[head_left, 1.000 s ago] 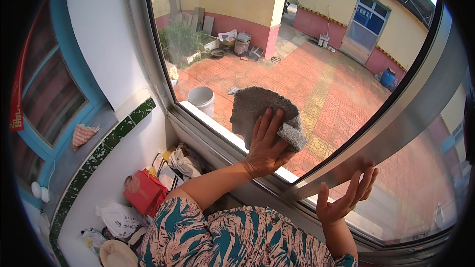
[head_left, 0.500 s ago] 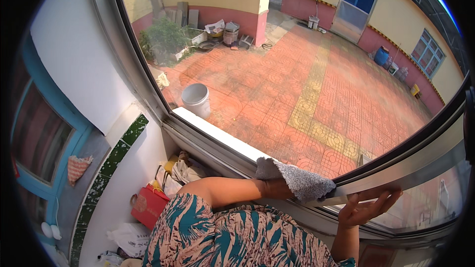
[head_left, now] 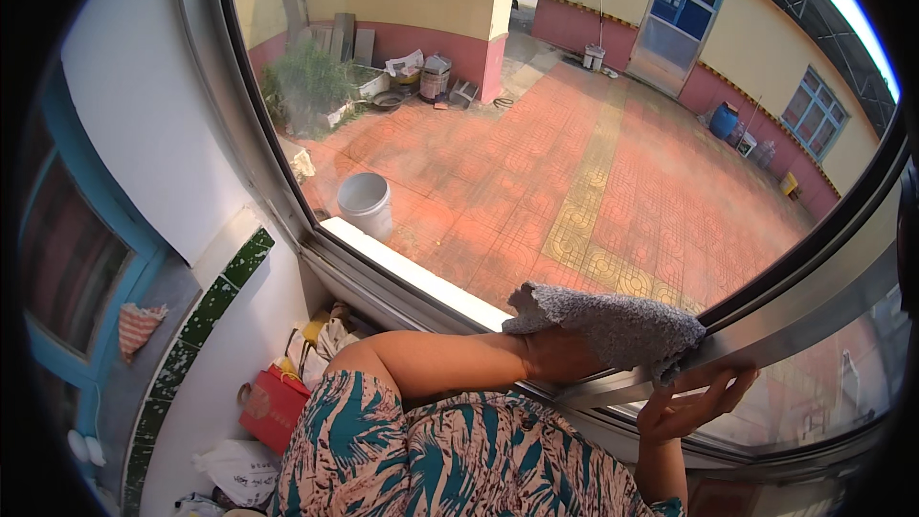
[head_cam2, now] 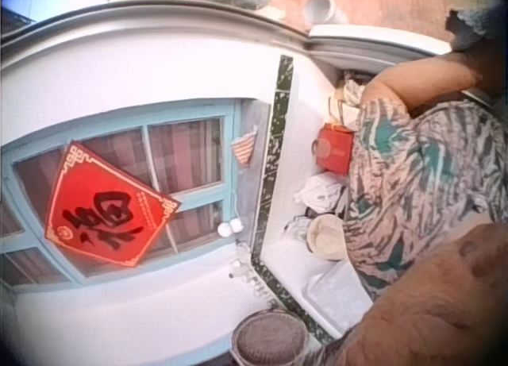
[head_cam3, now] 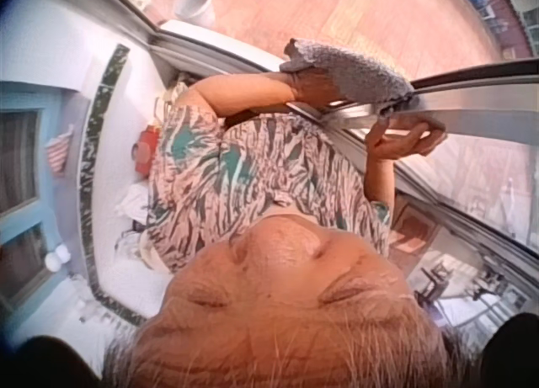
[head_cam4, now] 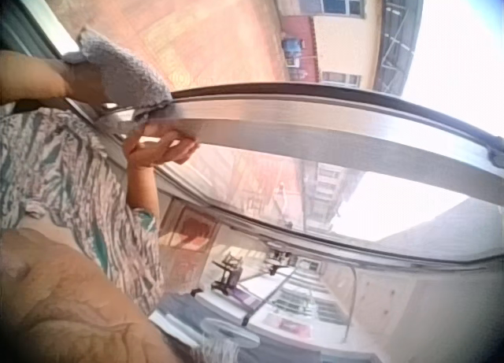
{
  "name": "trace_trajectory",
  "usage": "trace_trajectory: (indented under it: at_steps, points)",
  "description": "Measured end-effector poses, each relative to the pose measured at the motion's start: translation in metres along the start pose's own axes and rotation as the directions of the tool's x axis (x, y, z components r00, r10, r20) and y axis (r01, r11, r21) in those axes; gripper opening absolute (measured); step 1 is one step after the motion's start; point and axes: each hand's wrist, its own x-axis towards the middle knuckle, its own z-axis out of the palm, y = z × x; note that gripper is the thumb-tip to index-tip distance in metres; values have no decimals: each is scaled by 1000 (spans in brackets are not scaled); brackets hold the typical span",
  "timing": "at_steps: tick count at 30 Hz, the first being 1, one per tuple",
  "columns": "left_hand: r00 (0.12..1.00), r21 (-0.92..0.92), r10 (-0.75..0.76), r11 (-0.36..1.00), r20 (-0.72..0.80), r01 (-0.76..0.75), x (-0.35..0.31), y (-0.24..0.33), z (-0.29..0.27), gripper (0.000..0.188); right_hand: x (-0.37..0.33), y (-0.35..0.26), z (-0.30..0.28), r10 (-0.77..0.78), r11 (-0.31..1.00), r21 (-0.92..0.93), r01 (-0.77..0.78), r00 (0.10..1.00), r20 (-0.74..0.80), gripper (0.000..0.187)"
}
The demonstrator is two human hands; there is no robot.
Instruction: The person wipes the glass panels of a sliding glass door and windows using a grey cloth.
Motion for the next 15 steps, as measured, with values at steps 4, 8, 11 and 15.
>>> trace_trajectory:
  at_steps: [4,8,11,15]
  points:
    - [968,212,70,977,-240,-18,41,2,-62,39,-7,6,-8,17,1000,-14,-16,995,102,66]
    - [825,367,138,926,-547,88,95,4,-134,33,-5,9,-12,-2,1000,18,0,990,142,63]
    - [693,572,345,812,-633,118,132,-4,-189,39,-3,10,-12,-47,998,42,42,989,141,60]
    - [775,669,409,743,-481,22,175,-8,-257,45,-3,18,-15,-88,995,53,81,986,140,56]
